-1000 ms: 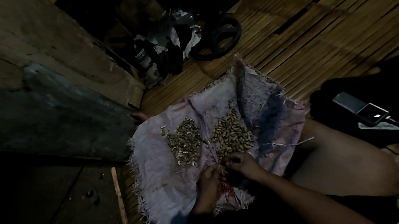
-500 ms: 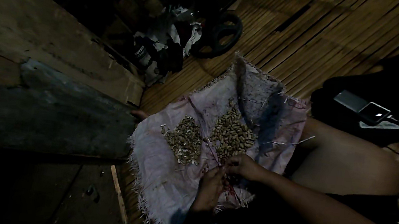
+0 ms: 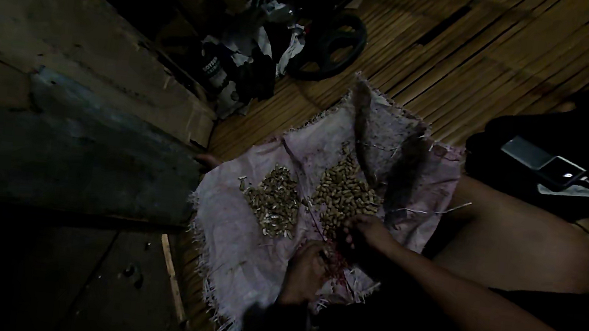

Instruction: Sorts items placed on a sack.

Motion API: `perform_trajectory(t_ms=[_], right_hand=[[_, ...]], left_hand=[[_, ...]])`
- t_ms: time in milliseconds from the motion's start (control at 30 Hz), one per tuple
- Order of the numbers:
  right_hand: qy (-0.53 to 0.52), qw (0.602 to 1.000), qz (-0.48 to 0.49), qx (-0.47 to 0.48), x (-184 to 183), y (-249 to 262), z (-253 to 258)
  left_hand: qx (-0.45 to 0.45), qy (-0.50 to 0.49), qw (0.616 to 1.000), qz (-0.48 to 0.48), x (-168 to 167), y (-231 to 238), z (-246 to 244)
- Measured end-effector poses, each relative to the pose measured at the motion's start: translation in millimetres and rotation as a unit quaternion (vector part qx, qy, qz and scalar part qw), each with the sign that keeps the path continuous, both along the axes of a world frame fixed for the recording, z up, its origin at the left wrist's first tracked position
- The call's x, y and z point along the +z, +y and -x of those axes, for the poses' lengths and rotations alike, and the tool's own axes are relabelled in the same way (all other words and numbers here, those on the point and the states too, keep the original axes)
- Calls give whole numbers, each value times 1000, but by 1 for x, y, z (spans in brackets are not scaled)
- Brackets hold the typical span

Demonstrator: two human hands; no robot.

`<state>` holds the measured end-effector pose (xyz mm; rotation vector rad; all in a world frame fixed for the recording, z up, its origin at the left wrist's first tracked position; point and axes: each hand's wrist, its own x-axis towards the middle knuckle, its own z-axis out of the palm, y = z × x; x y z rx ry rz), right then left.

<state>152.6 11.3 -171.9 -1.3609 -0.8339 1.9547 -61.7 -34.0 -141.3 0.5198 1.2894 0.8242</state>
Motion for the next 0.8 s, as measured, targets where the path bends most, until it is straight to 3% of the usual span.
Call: perform_trajectory(t_ms=[167, 300, 400, 633, 733, 800], right_hand=[[-138, 990, -39, 15, -3, 2, -6], [-107, 979, -104, 141, 3, -2, -2], [-87, 976, -120, 159, -1, -5, 2], [-174, 979, -82, -62, 5, 15, -20], [-158, 970, -59, -176, 12, 20, -28], [-96, 963, -34, -250, 19, 21, -30]], left_hand=[[98, -32, 994, -27, 7, 9, 14], [161, -61, 985, -29, 15, 13, 22], [159, -59, 985, -44, 11, 15, 33], [101, -34, 992, -68, 5, 21, 43], [40, 55, 996, -60, 1, 23, 35], [-53, 164, 982, -72, -4, 22, 28]])
